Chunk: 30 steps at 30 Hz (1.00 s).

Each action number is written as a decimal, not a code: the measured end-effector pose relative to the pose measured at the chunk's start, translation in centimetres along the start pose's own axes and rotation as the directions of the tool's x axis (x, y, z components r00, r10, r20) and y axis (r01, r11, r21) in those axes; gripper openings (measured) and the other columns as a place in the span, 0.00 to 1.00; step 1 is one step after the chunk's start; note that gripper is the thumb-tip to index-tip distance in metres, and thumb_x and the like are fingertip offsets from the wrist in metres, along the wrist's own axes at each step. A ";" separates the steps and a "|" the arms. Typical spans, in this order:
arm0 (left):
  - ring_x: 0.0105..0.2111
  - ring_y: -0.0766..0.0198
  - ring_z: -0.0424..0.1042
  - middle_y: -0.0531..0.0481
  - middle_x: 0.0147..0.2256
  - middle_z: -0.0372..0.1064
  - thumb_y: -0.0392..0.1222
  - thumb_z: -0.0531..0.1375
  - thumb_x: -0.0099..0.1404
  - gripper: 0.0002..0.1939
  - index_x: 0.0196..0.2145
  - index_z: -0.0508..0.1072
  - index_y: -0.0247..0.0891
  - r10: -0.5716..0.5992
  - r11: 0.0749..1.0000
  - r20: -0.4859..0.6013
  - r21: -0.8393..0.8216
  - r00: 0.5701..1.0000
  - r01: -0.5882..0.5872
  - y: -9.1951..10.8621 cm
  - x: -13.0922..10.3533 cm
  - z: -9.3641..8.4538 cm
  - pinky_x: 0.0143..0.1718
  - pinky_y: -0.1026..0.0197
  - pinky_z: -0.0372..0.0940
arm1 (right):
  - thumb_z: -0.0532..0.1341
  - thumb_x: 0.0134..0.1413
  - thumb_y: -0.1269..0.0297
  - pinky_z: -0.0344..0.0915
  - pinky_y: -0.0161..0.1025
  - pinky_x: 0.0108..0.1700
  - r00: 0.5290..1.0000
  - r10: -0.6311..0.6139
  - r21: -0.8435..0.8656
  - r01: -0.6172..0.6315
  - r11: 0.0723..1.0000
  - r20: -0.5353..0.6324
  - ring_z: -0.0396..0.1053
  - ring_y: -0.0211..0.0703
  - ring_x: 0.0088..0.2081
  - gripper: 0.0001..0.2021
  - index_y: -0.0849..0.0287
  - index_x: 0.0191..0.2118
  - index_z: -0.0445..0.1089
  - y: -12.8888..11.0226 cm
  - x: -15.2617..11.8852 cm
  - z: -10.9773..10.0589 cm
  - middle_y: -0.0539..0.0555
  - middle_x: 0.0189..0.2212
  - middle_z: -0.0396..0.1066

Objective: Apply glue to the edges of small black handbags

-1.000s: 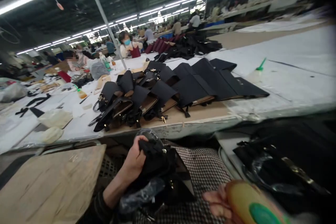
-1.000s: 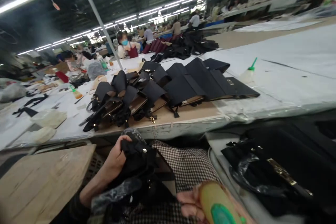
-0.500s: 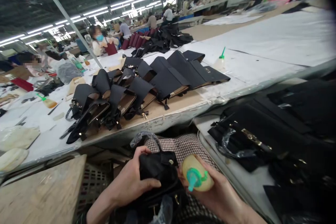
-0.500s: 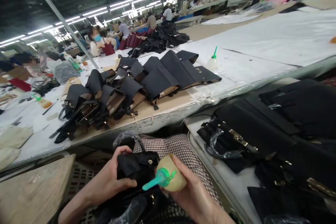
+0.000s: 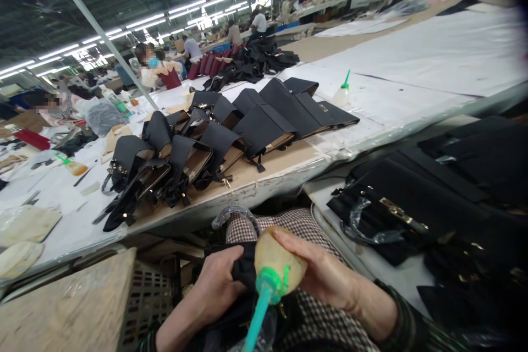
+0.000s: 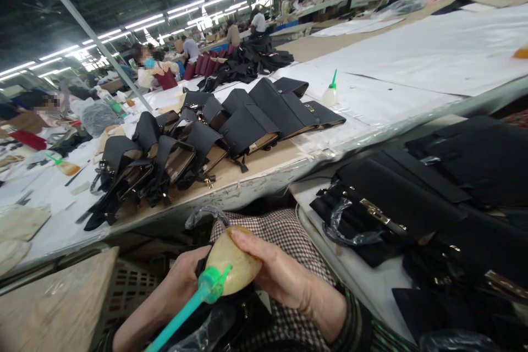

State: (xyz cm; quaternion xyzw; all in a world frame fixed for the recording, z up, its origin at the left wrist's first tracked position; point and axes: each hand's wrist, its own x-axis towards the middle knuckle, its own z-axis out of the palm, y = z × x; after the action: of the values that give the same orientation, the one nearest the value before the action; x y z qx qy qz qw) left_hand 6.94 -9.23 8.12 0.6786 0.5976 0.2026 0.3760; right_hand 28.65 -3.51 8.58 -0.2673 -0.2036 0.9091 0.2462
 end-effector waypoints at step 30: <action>0.45 0.54 0.77 0.41 0.51 0.76 0.27 0.55 0.65 0.30 0.63 0.64 0.41 0.444 0.861 -0.086 0.315 0.892 -0.399 -1.8 -1.2 0.7 0.45 0.55 0.74 | 0.61 0.65 0.46 0.69 0.50 0.54 0.989 -0.148 -0.012 0.148 0.989 0.003 0.78 0.57 0.46 0.23 0.64 0.47 0.78 0.2 -0.8 -2.5 0.63 0.44 0.80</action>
State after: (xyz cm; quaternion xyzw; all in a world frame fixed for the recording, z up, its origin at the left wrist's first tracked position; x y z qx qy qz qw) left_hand 6.00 -10.60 6.55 0.8225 0.4850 0.2429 0.1712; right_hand 30.59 -3.53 6.84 -0.2520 -0.2287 0.8874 0.3110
